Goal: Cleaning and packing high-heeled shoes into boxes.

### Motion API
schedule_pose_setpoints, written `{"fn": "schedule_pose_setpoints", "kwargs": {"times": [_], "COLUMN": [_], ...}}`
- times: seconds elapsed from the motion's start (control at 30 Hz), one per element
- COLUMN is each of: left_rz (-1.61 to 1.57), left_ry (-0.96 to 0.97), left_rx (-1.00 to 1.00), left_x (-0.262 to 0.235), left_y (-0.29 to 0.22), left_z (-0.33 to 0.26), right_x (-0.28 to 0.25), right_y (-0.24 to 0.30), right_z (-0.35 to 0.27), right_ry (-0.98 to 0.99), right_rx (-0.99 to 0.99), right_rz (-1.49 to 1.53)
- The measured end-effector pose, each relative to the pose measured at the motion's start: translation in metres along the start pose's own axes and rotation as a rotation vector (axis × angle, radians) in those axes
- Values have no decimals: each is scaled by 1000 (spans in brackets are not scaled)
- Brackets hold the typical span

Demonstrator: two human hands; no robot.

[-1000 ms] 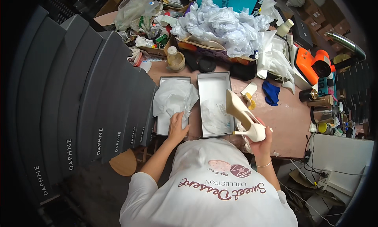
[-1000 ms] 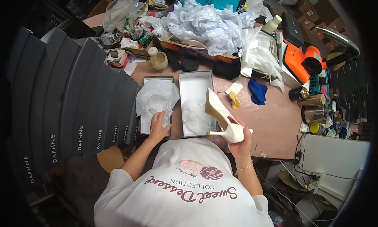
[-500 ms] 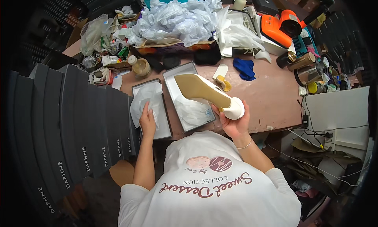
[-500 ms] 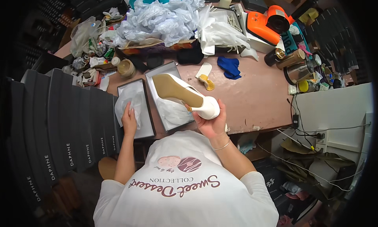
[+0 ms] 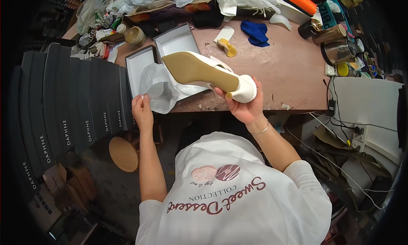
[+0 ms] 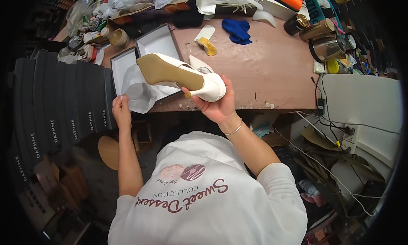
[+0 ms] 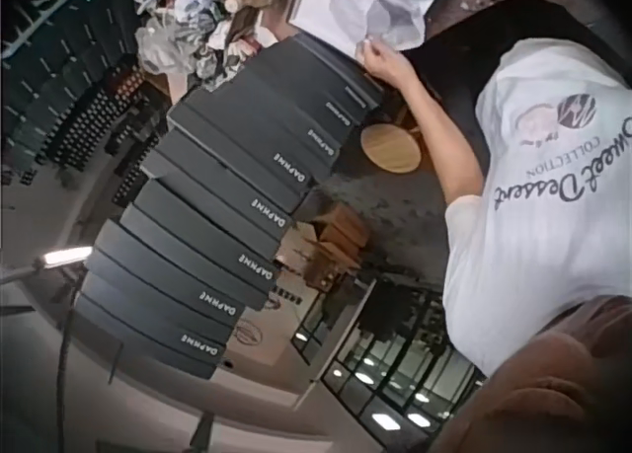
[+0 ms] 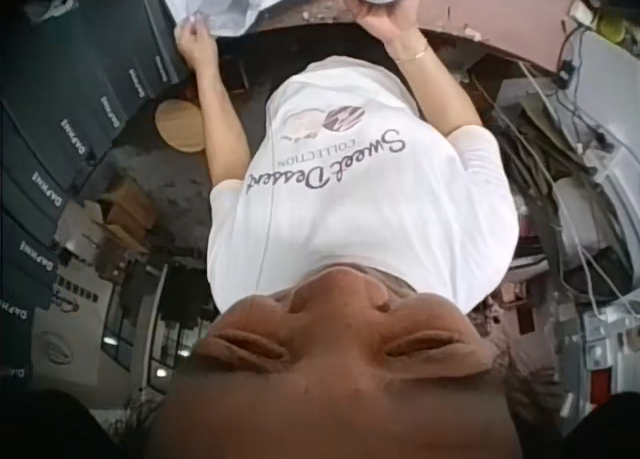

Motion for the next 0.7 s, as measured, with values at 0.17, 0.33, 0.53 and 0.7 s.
{"fn": "schedule_pose_setpoints", "kwargs": {"times": [0.17,0.33,0.53,0.7], "left_rz": [-378,-516,-644,-509], "left_ry": [-81,-64,-81,103], "left_rx": [-180,241,343,947], "left_x": [-11,-64,-133,-144], "left_y": [6,-64,-89,-176], "left_z": [-15,-45,-60,-119], "right_x": [1,-12,-33,6], "right_y": [-53,-143,-193,-235], "right_z": [-35,-32,-18,-33], "right_ry": [66,-104,-289,-138], "right_rx": [26,-56,-264,-405], "right_rz": [-570,-602,-575,-604]}}
Point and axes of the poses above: each hand's wrist, its own z-axis towards the middle knuckle, its own x-axis out of the palm, y = z × x, the point moved 5 cm from there along z, towards the middle knuckle, and after that the axes turned 12 degrees about x, right-handed, at the moved point
